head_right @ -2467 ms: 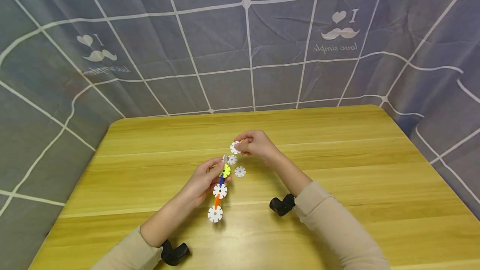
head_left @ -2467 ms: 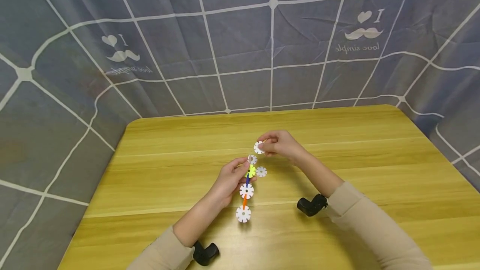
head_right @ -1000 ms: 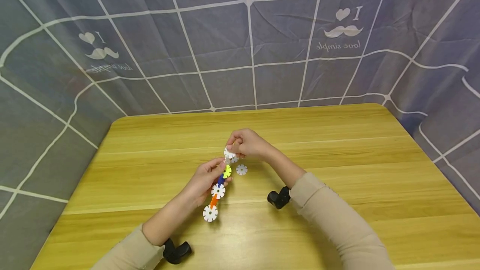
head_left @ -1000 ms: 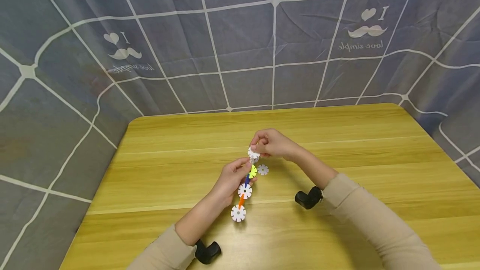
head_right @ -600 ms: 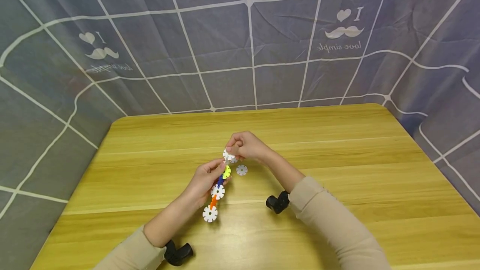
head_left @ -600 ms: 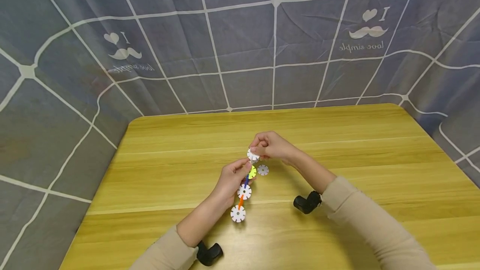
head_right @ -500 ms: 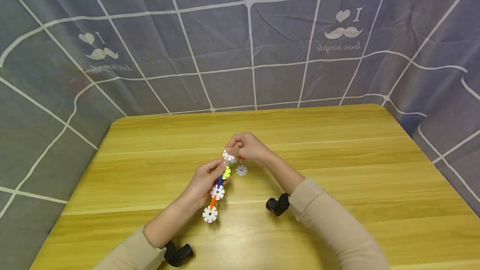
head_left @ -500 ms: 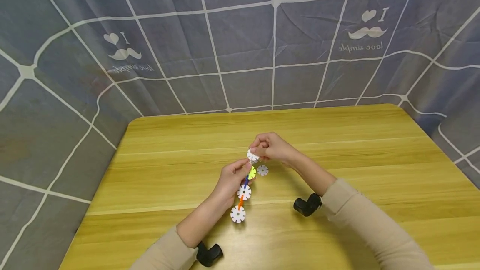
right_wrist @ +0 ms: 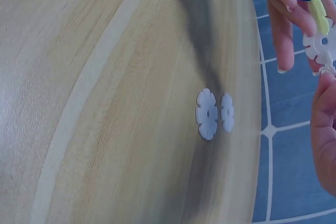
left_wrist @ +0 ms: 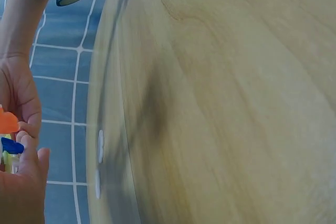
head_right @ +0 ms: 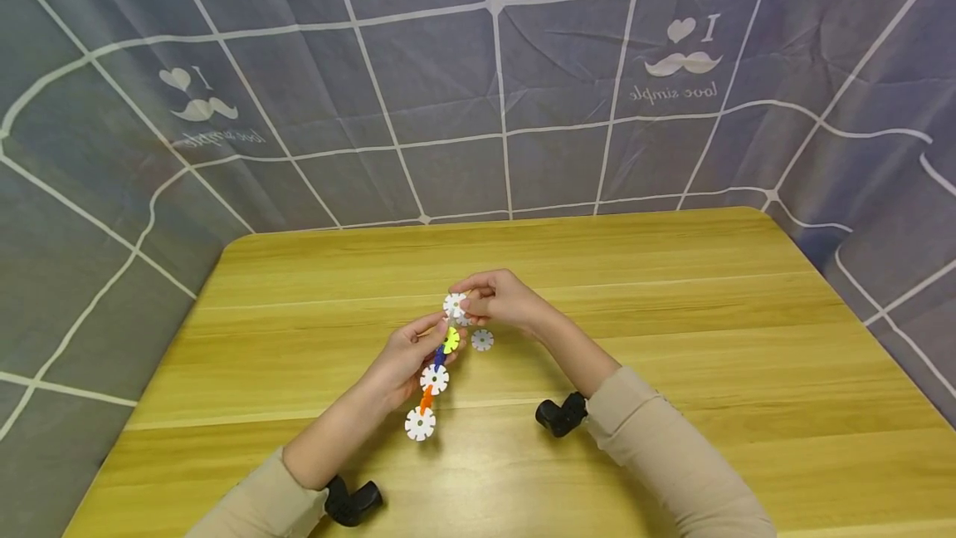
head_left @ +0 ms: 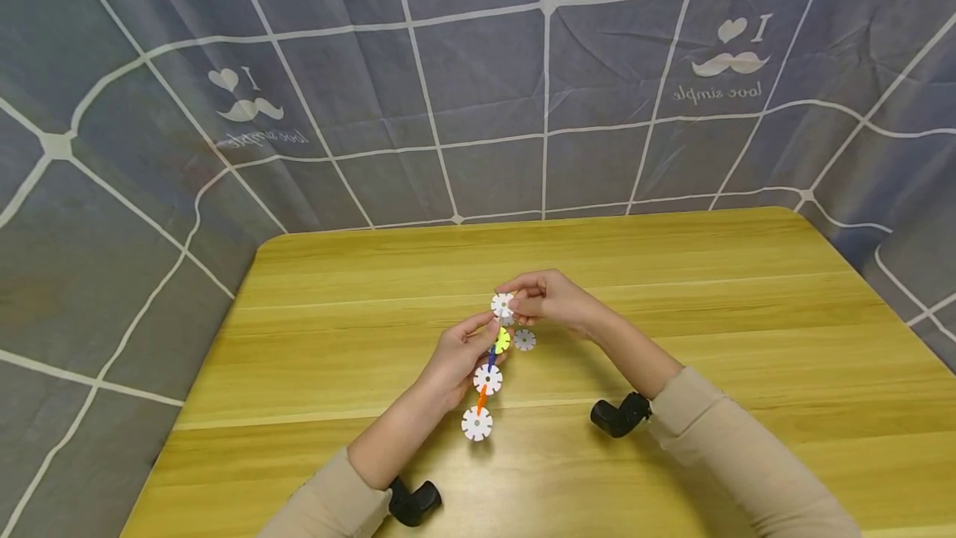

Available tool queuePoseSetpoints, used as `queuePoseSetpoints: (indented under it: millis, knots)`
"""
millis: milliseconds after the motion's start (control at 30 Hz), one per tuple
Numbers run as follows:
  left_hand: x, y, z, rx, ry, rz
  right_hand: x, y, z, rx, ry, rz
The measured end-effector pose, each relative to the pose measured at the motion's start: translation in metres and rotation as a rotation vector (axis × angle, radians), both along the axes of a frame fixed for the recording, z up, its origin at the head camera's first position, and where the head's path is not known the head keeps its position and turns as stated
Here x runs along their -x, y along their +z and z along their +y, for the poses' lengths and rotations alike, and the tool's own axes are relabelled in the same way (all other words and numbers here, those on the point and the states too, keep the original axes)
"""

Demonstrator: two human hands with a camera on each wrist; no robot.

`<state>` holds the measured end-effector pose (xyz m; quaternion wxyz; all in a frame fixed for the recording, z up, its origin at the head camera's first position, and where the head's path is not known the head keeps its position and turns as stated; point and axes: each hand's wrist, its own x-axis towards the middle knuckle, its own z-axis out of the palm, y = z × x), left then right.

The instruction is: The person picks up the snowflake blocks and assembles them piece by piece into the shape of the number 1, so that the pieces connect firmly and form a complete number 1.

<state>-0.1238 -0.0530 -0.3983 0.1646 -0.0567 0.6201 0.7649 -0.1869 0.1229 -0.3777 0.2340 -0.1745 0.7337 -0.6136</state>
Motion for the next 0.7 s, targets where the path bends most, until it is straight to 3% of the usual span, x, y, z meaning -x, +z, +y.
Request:
queuePoseSetpoints:
  millis: [267,500,700]
  knots:
    - [0.0022,0.0028,0.0002,-0.053,0.024,-0.024,0.0003,-0.0037,-0.0014,0.012,0.024,0.007]
    - [0.0052,0.0036,0.0010,-0.067,0.003,-0.043,-0.0032,-0.0024,-0.0068,-0.043,0.042,0.057]
    - [0.0075,0.0014,0.0014,-0.080,0.003,-0.046,-0.0034,-0.0020,-0.0069,-0.036,0.036,0.038]
